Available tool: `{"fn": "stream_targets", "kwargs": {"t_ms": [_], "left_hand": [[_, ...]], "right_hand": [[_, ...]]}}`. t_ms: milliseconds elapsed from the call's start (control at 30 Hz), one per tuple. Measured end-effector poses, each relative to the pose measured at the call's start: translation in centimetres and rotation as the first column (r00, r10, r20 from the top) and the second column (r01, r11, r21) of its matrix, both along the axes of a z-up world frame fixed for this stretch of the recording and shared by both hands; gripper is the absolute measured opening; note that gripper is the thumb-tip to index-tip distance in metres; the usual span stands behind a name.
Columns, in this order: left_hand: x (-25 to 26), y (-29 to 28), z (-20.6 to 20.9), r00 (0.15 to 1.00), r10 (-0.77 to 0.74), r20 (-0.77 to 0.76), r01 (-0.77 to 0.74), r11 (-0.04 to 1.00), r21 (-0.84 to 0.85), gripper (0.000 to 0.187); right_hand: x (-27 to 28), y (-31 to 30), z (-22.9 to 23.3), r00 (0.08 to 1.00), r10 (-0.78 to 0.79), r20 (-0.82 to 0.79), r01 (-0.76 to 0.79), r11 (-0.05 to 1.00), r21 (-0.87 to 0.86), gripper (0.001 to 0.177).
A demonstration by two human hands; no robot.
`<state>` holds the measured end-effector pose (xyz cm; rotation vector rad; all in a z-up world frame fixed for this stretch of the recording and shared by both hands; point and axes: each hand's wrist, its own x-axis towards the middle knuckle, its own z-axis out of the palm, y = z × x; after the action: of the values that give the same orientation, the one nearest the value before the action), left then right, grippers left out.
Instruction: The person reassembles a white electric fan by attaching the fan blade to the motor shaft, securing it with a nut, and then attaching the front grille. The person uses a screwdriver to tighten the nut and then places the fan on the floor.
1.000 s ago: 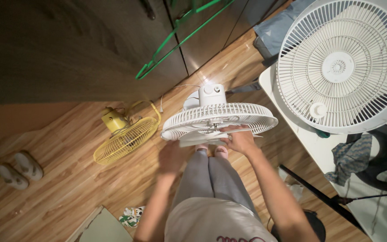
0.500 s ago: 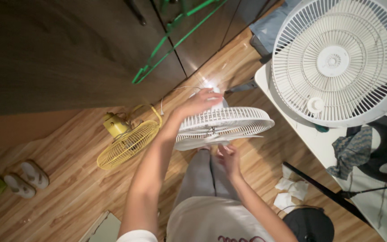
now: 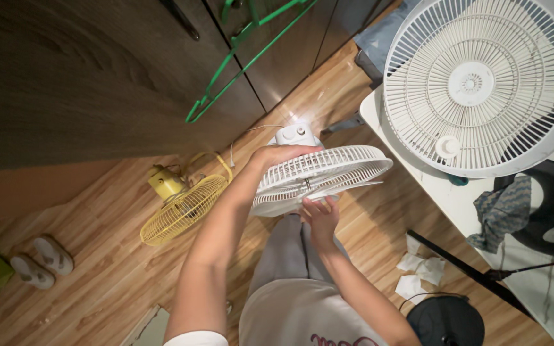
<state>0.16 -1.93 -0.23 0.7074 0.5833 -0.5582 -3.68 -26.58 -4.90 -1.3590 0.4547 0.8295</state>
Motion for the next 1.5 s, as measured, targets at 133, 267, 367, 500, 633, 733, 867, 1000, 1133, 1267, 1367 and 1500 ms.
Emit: {"fn": "stream_targets", "kwargs": {"t_ms": [133,267,367,500,633,733,867,1000,1133,1267,1367,1500], "left_hand": [[-0.2,-1.1,-1.2,0.999,-0.034,0.020,0.036,0.991,-0.129,0.036],[0.0,-2.2,-1.9,0.991,-0.126,0.049,0.129,0.990,-0.057,0.047],[0.4,-3.4,-1.8,0.984,-0.168,0.058,0.165,0.985,0.058,0.055],[1.3,-6.0,-1.1,0.970,-0.225,0.088,0.206,0.962,0.179,0.068],[1.1,-8.8,-1.2,0.928,-0.372,0.011,0.316,0.805,0.502,0.079],[0.2,-9.4,-1.0,0.928,-0.373,0.014,0.307,0.784,0.540,0.082],[-1.0,-9.7,0.3,0.944,-0.326,0.046,0.267,0.838,0.476,0.082],[-1.7,-9.5,2.3,0.906,-0.413,-0.098,0.382,0.692,0.612,0.087],[-1.4,-10.0,2.4,0.898,-0.403,-0.179,0.416,0.642,0.644,0.092],[-1.4,-11.1,0.0,0.926,-0.366,-0.094,0.330,0.663,0.671,0.092],[-1.4,-11.7,-2.0,0.931,-0.363,-0.042,0.284,0.643,0.711,0.092],[-1.6,-12.0,-2.8,0.936,-0.349,-0.050,0.275,0.634,0.723,0.088]], "right_hand": [[-0.2,0.8,0.8,0.998,-0.059,-0.037,0.061,0.995,0.074,0.074],[0.4,-0.4,-0.9,0.988,-0.089,-0.123,0.104,0.987,0.125,0.064],[1.3,-2.7,-3.4,0.986,-0.079,-0.150,0.123,0.942,0.312,0.055],[2.7,-5.8,-6.0,0.990,-0.041,-0.136,0.070,0.974,0.216,0.050],[2.9,-9.4,-7.2,0.994,-0.037,-0.102,0.063,0.962,0.264,0.053],[2.5,-10.3,-7.9,0.999,0.003,-0.053,0.009,0.974,0.227,0.063],[1.7,-11.2,-8.8,0.999,0.004,-0.053,0.009,0.969,0.248,0.063],[1.3,-12.0,-9.3,0.999,0.045,-0.010,-0.041,0.968,0.246,0.054],[1.3,-11.8,-8.3,0.999,0.017,-0.046,-0.002,0.954,0.299,0.049],[1.3,-10.9,-5.9,0.997,0.076,-0.024,-0.065,0.946,0.316,0.050],[1.6,-10.3,-4.8,0.985,0.026,-0.169,0.035,0.936,0.349,0.045],[1.6,-10.0,-5.5,0.947,0.014,-0.322,0.092,0.946,0.310,0.050]]}}
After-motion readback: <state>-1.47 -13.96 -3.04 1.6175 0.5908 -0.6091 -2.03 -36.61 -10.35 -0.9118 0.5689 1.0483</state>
